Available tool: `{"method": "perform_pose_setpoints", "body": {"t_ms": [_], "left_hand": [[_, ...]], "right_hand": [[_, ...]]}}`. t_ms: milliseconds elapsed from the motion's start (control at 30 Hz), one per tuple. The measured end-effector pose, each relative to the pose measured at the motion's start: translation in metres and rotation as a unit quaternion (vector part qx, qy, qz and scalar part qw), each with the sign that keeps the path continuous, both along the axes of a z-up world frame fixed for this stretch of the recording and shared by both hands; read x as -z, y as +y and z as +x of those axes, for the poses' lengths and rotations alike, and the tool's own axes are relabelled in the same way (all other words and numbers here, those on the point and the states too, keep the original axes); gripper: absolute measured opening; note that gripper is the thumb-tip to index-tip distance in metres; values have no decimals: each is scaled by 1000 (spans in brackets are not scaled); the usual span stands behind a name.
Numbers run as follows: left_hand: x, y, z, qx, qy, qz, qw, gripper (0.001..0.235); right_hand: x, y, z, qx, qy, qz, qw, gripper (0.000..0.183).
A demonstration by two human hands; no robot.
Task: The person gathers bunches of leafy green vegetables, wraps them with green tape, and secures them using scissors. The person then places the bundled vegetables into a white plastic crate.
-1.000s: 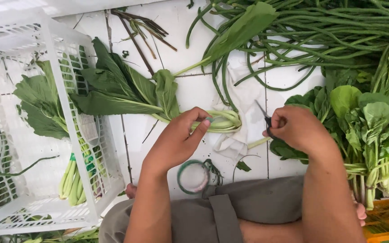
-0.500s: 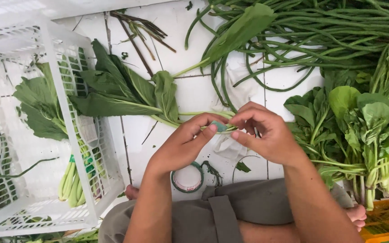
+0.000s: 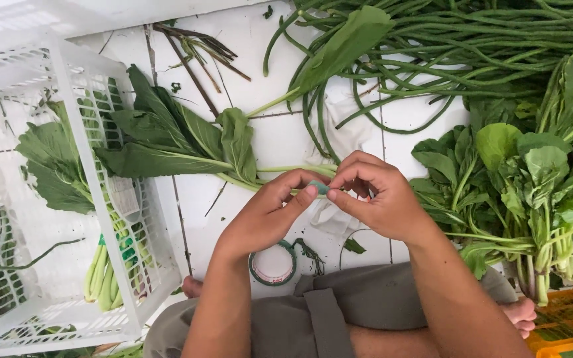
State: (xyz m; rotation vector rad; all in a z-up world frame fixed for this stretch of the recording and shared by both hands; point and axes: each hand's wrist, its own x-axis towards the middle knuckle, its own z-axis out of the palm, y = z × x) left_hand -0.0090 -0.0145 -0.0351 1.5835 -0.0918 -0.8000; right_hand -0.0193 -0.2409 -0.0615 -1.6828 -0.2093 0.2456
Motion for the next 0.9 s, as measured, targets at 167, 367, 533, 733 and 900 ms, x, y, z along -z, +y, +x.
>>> {"method": "perform_pose_setpoints", "body": {"t_ms": [167,367,533,733,900], "left_hand": [[-1,6,5,13,-9,36,999,41],[-1,5,14,4,5,158,987,70],[32,5,9,122,-110,378,911,87],[69,-2,2,174,-131,519,827,73],[15,-18,11,172,-125,521,827,45]], "right_hand": [[-3,-7,4,-24,8,-5,1000,8],[-7,-5,3,-29,4,-34,999,9],[7,-22,10,28,12,-29,999,9],[15,-24,12,76,-8,-15,997,7],[13,-28,12,110,-22,2,994,7]]}}
